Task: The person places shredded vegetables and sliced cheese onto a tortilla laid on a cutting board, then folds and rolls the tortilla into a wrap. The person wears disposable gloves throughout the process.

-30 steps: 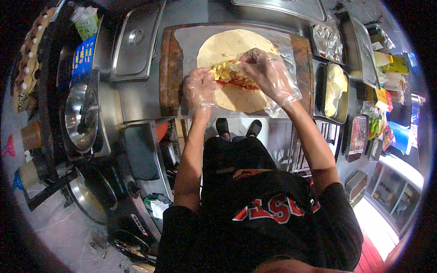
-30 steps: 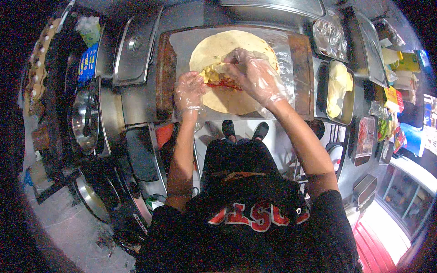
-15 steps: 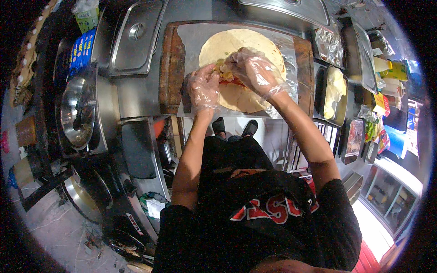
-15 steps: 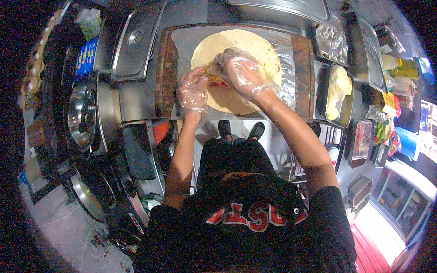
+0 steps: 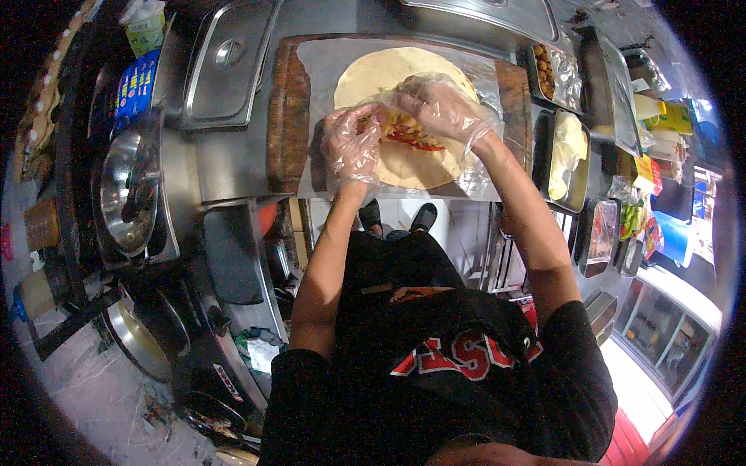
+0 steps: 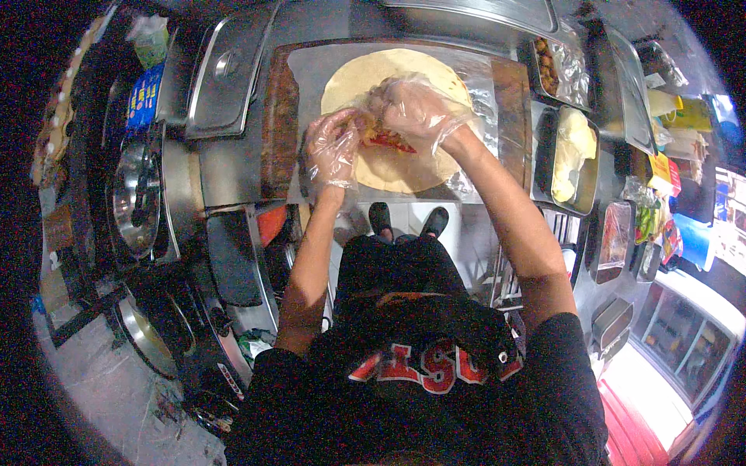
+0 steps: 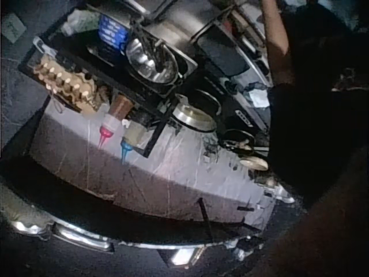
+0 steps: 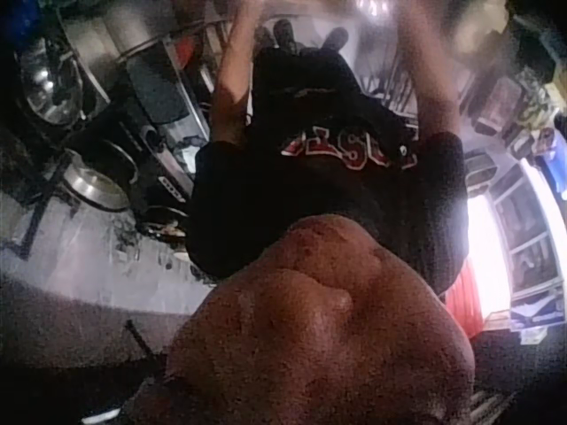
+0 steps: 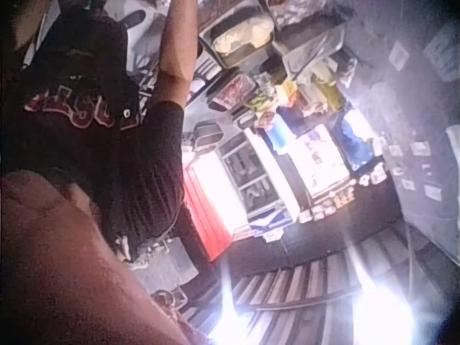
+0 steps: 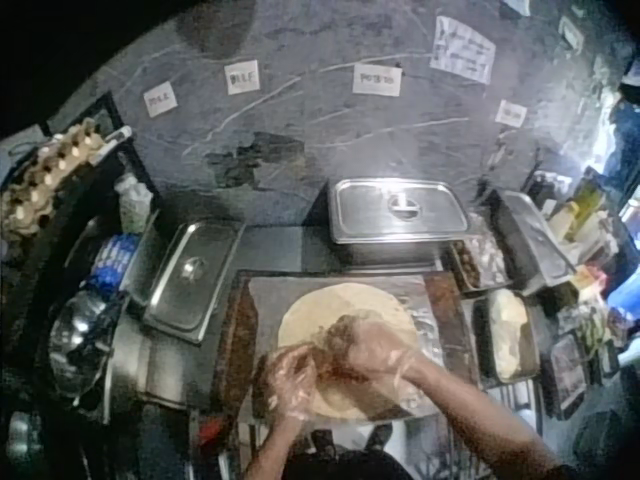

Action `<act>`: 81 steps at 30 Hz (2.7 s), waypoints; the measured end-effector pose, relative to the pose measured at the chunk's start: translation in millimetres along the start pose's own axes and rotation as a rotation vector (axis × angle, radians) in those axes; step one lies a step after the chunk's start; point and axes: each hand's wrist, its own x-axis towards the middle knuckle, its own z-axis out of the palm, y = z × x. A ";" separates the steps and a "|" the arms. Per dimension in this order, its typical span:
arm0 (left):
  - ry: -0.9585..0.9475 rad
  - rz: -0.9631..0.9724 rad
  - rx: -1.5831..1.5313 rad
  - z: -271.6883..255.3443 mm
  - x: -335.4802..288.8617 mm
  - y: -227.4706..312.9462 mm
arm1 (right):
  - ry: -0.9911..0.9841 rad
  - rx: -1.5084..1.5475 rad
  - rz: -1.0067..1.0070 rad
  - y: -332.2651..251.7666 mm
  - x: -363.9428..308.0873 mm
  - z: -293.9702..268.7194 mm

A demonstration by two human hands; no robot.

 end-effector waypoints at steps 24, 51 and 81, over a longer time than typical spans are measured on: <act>-0.122 -0.156 -0.261 -7.4 -12.8 1.7 | 0.259 2.037 0.363 23.4 -63.4 -43.1; -0.201 0.187 0.029 -10.8 -15.5 82.9 | 0.191 1.619 0.622 -11.7 -112.5 -17.2; -0.645 -0.044 0.001 -15.8 16.3 89.3 | 0.080 1.314 0.517 3.7 -95.3 -13.9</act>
